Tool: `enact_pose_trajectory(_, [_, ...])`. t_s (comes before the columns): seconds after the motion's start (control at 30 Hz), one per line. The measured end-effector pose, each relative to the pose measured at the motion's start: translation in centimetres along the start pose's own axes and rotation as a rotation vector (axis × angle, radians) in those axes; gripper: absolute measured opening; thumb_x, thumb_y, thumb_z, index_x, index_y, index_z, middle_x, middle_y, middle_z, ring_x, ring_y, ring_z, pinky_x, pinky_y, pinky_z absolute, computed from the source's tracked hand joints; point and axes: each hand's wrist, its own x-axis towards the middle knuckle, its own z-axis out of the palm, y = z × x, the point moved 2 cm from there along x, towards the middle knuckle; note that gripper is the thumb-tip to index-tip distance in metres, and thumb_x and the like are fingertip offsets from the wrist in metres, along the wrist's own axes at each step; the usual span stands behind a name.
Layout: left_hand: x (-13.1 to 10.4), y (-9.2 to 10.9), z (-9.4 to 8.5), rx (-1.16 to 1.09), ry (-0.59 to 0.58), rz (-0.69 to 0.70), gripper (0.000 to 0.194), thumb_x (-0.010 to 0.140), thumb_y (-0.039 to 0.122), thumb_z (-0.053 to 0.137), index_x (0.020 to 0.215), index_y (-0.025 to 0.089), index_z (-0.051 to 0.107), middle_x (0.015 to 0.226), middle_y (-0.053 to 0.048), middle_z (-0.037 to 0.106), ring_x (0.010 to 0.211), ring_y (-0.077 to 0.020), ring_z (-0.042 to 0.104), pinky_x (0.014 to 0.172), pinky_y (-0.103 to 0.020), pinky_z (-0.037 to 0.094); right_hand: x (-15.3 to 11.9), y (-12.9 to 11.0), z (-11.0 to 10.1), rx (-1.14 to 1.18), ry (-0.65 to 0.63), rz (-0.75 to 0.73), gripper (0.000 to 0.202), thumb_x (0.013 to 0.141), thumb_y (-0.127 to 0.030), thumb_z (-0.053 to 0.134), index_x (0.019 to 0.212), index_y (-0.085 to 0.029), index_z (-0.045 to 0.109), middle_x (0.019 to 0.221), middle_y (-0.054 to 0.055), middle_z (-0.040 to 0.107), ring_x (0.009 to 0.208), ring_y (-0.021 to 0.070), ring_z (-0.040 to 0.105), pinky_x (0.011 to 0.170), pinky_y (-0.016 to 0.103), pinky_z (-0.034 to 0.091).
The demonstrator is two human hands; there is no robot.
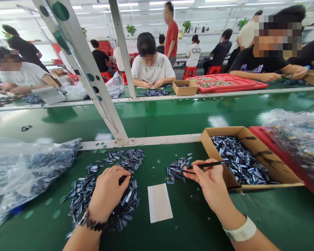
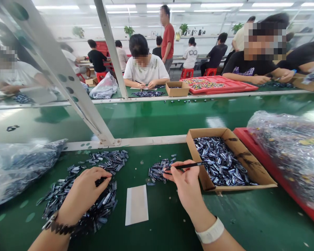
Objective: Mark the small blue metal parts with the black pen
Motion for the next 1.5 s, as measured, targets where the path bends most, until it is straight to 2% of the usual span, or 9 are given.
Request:
enact_pose_trajectory(0.1, [-0.2,0.4,0.0,-0.054,0.054,0.041,0.023,0.086,0.031,0.049,0.086,0.026,0.072,0.094,-0.003,0.073,0.095,-0.0261,0.062,0.089,-0.045,0.047,-0.7,0.4,0.5,-0.035,-0.159,0.034,0.049,0.076,-0.046,0.079,0.097,-0.03,0.037,0.091,-0.005,0.059,0.076,0.017,0.07,0.07,0.04,0.065])
enact_pose_trajectory(0.17, [-0.7,1.6,0.3,-0.143,0.048,0.125,0.024,0.088,0.031,0.049,0.088,0.026,0.072,0.093,-0.003,0.072,0.092,-0.0245,0.062,0.089,-0.042,0.047,-1.4,0.6,0.8,-0.07,-0.296,0.073,0.047,0.08,-0.042,0.076,0.102,-0.03,0.037,0.092,-0.004,0.059,0.078,0.017,0.069,0.072,0.039,0.064])
enact_pose_trajectory(0.3, [-2.7,5.4,1.8,-0.276,-0.147,0.312,0.022,0.091,0.026,0.051,0.087,0.027,0.072,0.087,-0.002,0.068,0.084,-0.02,0.061,0.08,-0.035,0.049,-2.6,0.7,1.1,-0.245,-0.558,0.208,0.038,0.086,-0.022,0.067,0.11,-0.028,0.038,0.094,-0.001,0.058,0.079,0.0166,0.068,0.072,0.037,0.061])
enact_pose_trajectory(0.4, [-3.8,7.3,2.8,-0.25,-0.267,0.356,0.021,0.09,0.017,0.054,0.087,0.026,0.073,0.085,-0.001,0.066,0.083,-0.0192,0.059,0.079,-0.033,0.048,-2.9,0.5,1.1,-0.397,-0.646,0.188,0.029,0.085,-0.01,0.061,0.103,-0.025,0.043,0.096,0.0,0.058,0.081,0.0162,0.066,0.073,0.035,0.059])
enact_pose_trajectory(0.53, [-4.2,7.6,3.2,-0.241,-0.333,0.341,0.021,0.089,0.014,0.056,0.094,0.027,0.072,0.09,-0.001,0.064,0.088,-0.02,0.059,0.08,-0.034,0.048,-2.8,0.3,1.2,-0.464,-0.676,0.148,0.025,0.085,-0.006,0.058,0.096,-0.024,0.045,0.092,0.001,0.06,0.082,0.0169,0.065,0.071,0.033,0.058])
enact_pose_trajectory(0.67, [-4.2,6.9,3.2,-0.279,-0.327,0.297,0.029,0.08,0.008,0.061,0.103,0.024,0.068,0.098,-0.002,0.064,0.094,-0.0211,0.059,0.086,-0.036,0.049,-2.7,0.6,1.1,-0.474,-0.686,0.154,0.025,0.085,-0.005,0.058,0.096,-0.024,0.044,0.091,0.001,0.061,0.081,0.0171,0.066,0.072,0.034,0.058])
enact_pose_trajectory(0.93, [-3.8,7.0,3.3,-0.263,-0.384,0.222,0.016,0.082,0.006,0.057,0.08,0.02,0.065,0.089,-0.002,0.062,0.088,-0.0203,0.059,0.082,-0.036,0.048,-2.6,1.0,1.1,-0.495,-0.664,0.186,0.025,0.085,-0.006,0.059,0.095,-0.023,0.044,0.091,0.0,0.06,0.081,0.0168,0.066,0.071,0.032,0.057])
enact_pose_trajectory(1.3, [-3.9,7.6,3.5,-0.285,-0.344,0.172,0.016,0.08,0.007,0.059,0.076,0.02,0.065,0.087,-0.001,0.063,0.09,-0.0212,0.059,0.083,-0.037,0.046,-2.6,1.1,1.3,-0.461,-0.648,0.234,0.03,0.082,-0.006,0.058,0.1,-0.024,0.041,0.088,-0.001,0.06,0.076,0.0171,0.067,0.07,0.034,0.056])
enact_pose_trajectory(1.5, [-3.9,7.7,3.5,-0.283,-0.342,0.166,0.016,0.079,0.006,0.059,0.076,0.021,0.066,0.088,-0.001,0.063,0.091,-0.0214,0.059,0.083,-0.037,0.045,-2.6,0.9,1.5,-0.428,-0.623,0.246,0.028,0.082,-0.008,0.059,0.096,-0.024,0.041,0.087,-0.001,0.061,0.074,0.0167,0.066,0.069,0.034,0.056])
